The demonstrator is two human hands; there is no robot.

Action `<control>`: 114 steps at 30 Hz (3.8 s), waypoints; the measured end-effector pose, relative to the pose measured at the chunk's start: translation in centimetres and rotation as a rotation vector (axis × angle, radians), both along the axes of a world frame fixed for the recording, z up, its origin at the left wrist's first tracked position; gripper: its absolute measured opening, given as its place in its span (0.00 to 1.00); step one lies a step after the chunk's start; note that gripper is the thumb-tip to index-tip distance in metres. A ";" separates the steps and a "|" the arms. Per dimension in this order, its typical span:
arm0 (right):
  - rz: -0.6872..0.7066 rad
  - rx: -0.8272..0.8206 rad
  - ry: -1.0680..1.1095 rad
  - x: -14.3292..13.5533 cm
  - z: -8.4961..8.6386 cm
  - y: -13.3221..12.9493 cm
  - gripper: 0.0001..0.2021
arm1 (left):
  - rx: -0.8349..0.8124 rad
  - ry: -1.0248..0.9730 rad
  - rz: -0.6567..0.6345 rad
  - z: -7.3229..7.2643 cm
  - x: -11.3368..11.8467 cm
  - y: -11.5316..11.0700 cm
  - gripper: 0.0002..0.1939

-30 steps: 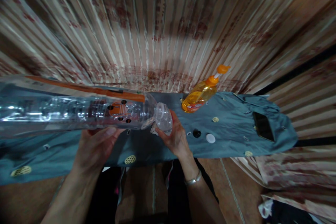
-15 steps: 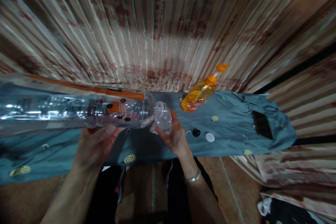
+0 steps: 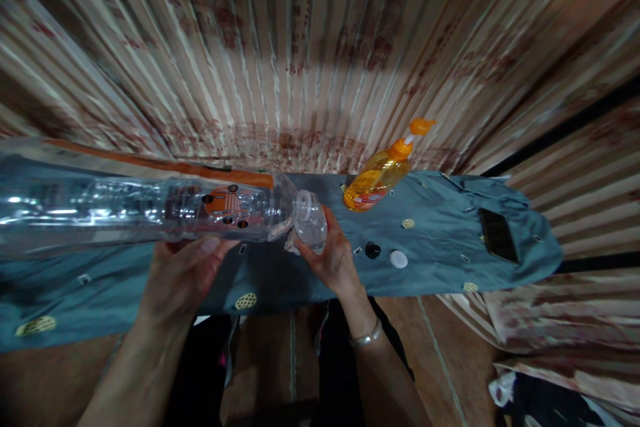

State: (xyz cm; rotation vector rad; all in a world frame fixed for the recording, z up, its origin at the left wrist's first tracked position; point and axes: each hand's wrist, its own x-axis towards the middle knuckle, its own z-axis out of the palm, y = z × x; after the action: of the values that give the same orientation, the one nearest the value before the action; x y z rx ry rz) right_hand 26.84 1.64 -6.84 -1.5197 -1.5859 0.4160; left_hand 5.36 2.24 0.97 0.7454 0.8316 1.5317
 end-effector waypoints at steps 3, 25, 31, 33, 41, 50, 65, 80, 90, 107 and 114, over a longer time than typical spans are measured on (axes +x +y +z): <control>0.009 0.018 -0.002 0.1 -0.3 0.1 0.38 | 0.008 -0.015 -0.002 -0.1 0.0 0.1 0.36; 0.016 0.051 -0.016 0.3 -1.0 0.2 0.37 | 0.004 0.001 0.007 0.1 0.1 0.2 0.34; -0.012 0.052 -0.035 0.4 -1.4 0.2 0.40 | 0.012 -0.006 -0.009 0.1 0.1 0.1 0.34; -0.018 0.040 -0.031 0.5 -1.5 0.1 0.40 | 0.004 0.005 -0.009 0.1 0.1 0.1 0.33; -0.010 0.047 -0.040 0.4 -1.3 0.2 0.39 | -0.005 -0.004 0.011 0.1 0.1 0.1 0.36; -0.018 0.069 -0.057 0.5 -1.9 0.2 0.40 | 0.013 -0.029 -0.009 0.1 0.1 0.1 0.31; -0.004 0.030 -0.012 0.5 -1.5 0.1 0.39 | 0.009 -0.041 0.008 0.0 0.1 0.1 0.30; -0.016 0.046 -0.036 0.5 -1.7 0.2 0.40 | -0.002 -0.029 0.009 0.3 0.3 0.1 0.34; -0.014 0.036 -0.038 0.5 -1.5 0.1 0.39 | -0.003 -0.002 0.009 0.3 0.3 0.1 0.36; -0.030 0.023 -0.027 0.4 -1.6 0.1 0.39 | -0.010 -0.019 0.013 0.5 0.3 0.0 0.34; -0.039 0.014 -0.027 0.4 -1.6 0.1 0.39 | 0.005 -0.030 0.007 0.4 0.4 0.0 0.32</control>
State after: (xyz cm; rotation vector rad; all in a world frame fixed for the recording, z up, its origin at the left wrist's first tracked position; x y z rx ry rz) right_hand 27.26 1.71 -8.44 -1.5483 -1.5744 0.3632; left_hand 5.79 2.27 1.39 0.7221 0.8088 1.5486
